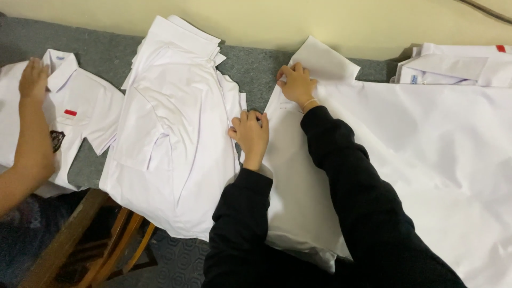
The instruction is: A person is smoothing and folding a white collared shirt on a work table in a factory setting.
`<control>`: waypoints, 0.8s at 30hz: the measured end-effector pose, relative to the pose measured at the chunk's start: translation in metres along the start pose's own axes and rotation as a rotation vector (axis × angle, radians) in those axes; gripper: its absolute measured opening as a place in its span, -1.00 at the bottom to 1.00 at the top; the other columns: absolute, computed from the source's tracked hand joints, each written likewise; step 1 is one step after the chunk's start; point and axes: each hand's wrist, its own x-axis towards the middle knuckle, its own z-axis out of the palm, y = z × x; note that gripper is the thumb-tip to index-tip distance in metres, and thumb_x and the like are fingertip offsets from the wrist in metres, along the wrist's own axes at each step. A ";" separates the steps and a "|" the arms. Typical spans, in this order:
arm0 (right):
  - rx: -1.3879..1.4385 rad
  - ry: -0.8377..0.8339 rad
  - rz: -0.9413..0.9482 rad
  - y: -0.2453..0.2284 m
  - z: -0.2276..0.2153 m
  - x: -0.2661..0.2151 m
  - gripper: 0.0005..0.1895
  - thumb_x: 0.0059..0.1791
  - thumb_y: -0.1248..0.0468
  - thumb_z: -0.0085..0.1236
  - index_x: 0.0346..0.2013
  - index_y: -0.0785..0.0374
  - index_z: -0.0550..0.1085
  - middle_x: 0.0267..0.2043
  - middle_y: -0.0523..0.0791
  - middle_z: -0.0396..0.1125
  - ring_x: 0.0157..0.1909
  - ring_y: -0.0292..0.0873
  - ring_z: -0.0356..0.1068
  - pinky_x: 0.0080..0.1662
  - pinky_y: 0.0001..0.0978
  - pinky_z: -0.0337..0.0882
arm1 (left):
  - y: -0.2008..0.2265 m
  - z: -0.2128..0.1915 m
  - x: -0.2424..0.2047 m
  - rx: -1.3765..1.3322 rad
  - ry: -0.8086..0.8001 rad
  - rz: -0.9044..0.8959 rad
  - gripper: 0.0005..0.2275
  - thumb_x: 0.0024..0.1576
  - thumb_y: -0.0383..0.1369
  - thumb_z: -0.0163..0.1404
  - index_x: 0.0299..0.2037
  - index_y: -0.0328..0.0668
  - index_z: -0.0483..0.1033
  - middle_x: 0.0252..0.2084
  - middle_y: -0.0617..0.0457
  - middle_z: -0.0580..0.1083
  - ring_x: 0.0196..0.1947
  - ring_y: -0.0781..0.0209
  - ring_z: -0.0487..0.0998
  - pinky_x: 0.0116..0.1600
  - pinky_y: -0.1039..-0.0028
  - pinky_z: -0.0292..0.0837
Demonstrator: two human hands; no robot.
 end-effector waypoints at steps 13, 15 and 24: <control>-0.105 0.168 0.040 -0.039 -0.017 -0.041 -0.87 0.18 -0.02 -0.11 -0.12 -0.12 0.29 0.00 -0.19 0.12 0.14 0.00 0.15 0.07 0.05 0.12 | 0.005 -0.017 0.001 -0.108 -0.066 -0.020 -0.69 0.11 0.05 0.16 -0.35 0.07 0.45 -0.28 0.12 0.40 -0.09 0.01 0.33 0.10 0.00 -0.02; -0.091 0.179 0.048 -0.040 -0.018 -0.043 -0.80 0.17 -0.04 -0.10 0.08 -0.21 0.27 0.05 -0.18 0.12 0.15 -0.01 0.17 0.11 0.03 0.12 | 0.005 -0.019 0.001 -0.084 -0.093 -0.033 -0.74 0.15 -0.02 0.15 -0.34 0.07 0.46 -0.28 0.13 0.39 -0.08 0.03 0.32 0.12 0.00 -0.03; 0.182 0.181 0.066 -0.032 -0.019 -0.037 -0.58 0.14 -0.02 0.06 0.23 -0.18 0.16 0.11 -0.14 0.07 0.24 0.02 0.18 0.20 0.08 0.03 | 0.006 -0.015 0.003 -0.047 -0.095 -0.046 -0.80 0.21 -0.11 0.07 -0.36 0.07 0.42 -0.30 0.15 0.37 -0.09 0.06 0.32 0.08 0.05 -0.03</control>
